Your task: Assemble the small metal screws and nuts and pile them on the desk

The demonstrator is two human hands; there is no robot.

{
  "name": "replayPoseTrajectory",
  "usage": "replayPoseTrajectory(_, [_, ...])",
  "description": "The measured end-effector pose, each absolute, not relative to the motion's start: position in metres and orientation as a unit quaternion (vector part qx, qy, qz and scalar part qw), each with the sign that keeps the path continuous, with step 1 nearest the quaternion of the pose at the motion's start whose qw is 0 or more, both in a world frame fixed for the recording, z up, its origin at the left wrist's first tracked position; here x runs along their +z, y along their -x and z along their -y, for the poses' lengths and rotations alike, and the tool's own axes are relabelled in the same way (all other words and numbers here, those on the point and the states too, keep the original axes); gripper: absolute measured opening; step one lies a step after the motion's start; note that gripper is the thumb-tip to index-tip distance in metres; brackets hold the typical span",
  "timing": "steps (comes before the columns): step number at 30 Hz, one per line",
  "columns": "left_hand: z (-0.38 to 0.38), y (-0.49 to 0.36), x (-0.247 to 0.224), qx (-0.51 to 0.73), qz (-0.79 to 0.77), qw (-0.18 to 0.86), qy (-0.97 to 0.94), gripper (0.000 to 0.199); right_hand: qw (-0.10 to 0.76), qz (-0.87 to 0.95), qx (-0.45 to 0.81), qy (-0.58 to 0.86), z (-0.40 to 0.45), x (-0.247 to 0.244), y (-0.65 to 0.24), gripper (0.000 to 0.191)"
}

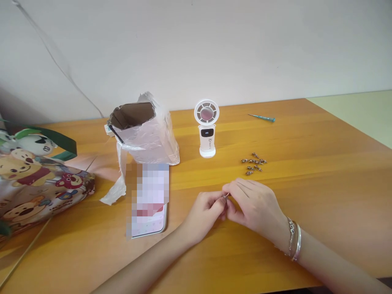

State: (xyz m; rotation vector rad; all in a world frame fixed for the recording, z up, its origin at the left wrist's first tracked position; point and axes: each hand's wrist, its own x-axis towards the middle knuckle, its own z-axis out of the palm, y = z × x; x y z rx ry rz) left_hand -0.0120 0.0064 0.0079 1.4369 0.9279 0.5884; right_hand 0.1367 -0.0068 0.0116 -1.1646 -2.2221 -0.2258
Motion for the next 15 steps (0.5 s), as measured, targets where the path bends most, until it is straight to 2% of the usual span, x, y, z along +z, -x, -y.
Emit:
replayPoseTrajectory(5, [-0.0041,0.0095,0.0087,0.270,-0.398,0.639,-0.600,0.021,0.305,0.843,-0.095,0.434,0.0073,0.0118,-0.1351,0.011])
replayPoseTrajectory(12, [-0.0020,0.0100,0.0053,0.249,-0.426,0.606,-0.624,0.023,0.317,0.840,-0.095,0.429,0.0088,0.0059,-0.1370,0.012])
replayPoseTrajectory(15, [-0.0026,0.0112,0.0046,0.250,-0.428,0.591,-0.636,0.023,0.334,0.833,-0.021,0.440,0.0082,0.0042,-0.1409,0.013])
